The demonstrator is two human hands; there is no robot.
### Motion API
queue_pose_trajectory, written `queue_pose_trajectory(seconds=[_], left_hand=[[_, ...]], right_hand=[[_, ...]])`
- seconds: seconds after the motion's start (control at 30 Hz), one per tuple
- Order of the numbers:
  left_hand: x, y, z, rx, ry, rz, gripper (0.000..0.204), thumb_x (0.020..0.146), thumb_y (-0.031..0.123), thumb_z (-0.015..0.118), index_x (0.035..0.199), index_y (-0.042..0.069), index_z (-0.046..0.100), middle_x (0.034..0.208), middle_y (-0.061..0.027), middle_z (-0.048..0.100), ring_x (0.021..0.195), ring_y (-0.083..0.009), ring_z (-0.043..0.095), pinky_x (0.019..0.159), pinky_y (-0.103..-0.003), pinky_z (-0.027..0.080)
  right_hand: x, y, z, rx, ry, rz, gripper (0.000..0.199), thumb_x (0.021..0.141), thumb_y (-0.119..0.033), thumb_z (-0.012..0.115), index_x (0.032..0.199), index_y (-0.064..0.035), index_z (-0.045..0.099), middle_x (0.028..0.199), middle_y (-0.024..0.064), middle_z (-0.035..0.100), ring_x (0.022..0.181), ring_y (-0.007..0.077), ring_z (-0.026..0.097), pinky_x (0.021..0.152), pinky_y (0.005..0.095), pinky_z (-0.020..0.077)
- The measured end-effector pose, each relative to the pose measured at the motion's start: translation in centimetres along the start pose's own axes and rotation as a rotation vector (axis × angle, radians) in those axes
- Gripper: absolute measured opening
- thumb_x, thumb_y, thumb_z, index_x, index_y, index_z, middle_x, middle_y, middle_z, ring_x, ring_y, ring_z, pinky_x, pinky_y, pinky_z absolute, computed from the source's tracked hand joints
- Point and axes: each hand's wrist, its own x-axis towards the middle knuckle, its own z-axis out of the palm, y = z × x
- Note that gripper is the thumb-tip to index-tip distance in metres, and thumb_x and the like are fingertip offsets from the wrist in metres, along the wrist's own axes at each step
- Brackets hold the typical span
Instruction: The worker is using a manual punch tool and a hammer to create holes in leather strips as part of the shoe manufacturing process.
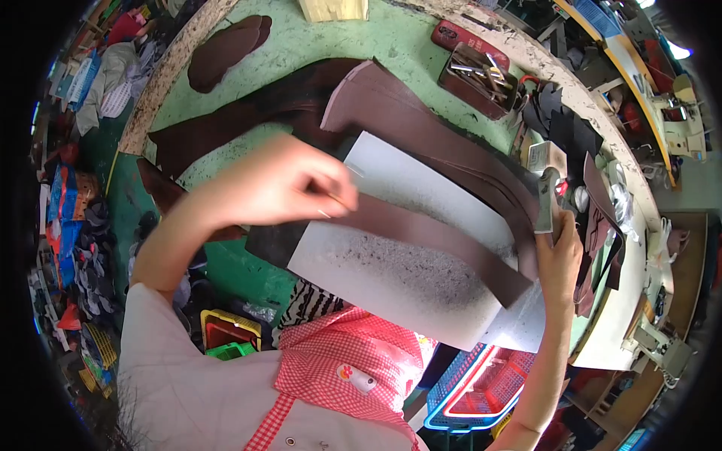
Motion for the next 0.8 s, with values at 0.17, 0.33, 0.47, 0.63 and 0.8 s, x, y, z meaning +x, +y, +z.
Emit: queue_pose_trajectory(seconds=[0.17,0.33,0.47,0.63,0.8], left_hand=[[-9.0,-6.7,-12.7,-0.118,0.173,-0.306,0.009,0.084,0.005,0.067,0.09,-0.001,0.065,0.082,-0.0054,0.069,0.077,-0.0115,0.065,0.073,-0.026,0.051],[-8.8,-10.7,-13.7,0.532,0.517,-0.61,0.01,0.084,0.007,0.067,0.092,0.001,0.065,0.085,-0.0057,0.07,0.08,-0.0123,0.067,0.074,-0.026,0.051],[-1.0,-7.3,-8.1,0.205,0.498,0.068,0.01,0.087,0.008,0.068,0.092,0.0,0.066,0.096,-0.0063,0.071,0.09,-0.012,0.066,0.082,-0.027,0.051],[9.8,-3.2,-1.8,0.171,0.2,0.257,0.012,0.085,0.015,0.07,0.094,0.007,0.069,0.082,-0.0057,0.072,0.076,-0.0106,0.067,0.071,-0.028,0.051],[10.8,-0.7,-1.3,0.127,0.233,0.257,0.011,0.086,0.016,0.068,0.089,0.006,0.068,0.078,-0.0044,0.072,0.071,-0.0098,0.067,0.069,-0.027,0.05]], right_hand=[[0.2,0.4,0.9,-0.009,-0.026,0.026,0.033,0.086,-0.012,0.066,0.113,0.0013,0.053,0.097,0.0237,0.062,0.091,0.0427,0.059,0.076,0.045,0.0452],[1.0,0.7,1.3,-0.189,-0.066,-0.01,0.043,0.079,-0.006,0.072,0.117,-0.0001,0.053,0.104,0.0203,0.064,0.102,0.0387,0.058,0.087,0.0425,0.0453],[1.5,0.4,1.1,0.01,-0.058,-0.116,0.04,0.079,-0.005,0.071,0.115,-0.0006,0.053,0.107,0.0182,0.061,0.103,0.0378,0.057,0.086,0.0422,0.0451],[1.6,0.1,0.7,-0.199,-0.039,-0.064,0.035,0.076,-0.006,0.072,0.106,-0.0041,0.054,0.102,0.0153,0.06,0.097,0.0374,0.056,0.085,0.0448,0.0417],[1.4,0.9,0.5,-0.051,-0.019,-0.109,0.041,0.072,0.0,0.072,0.108,-0.0019,0.052,0.106,0.0169,0.06,0.101,0.0384,0.055,0.086,0.044,0.0435]])
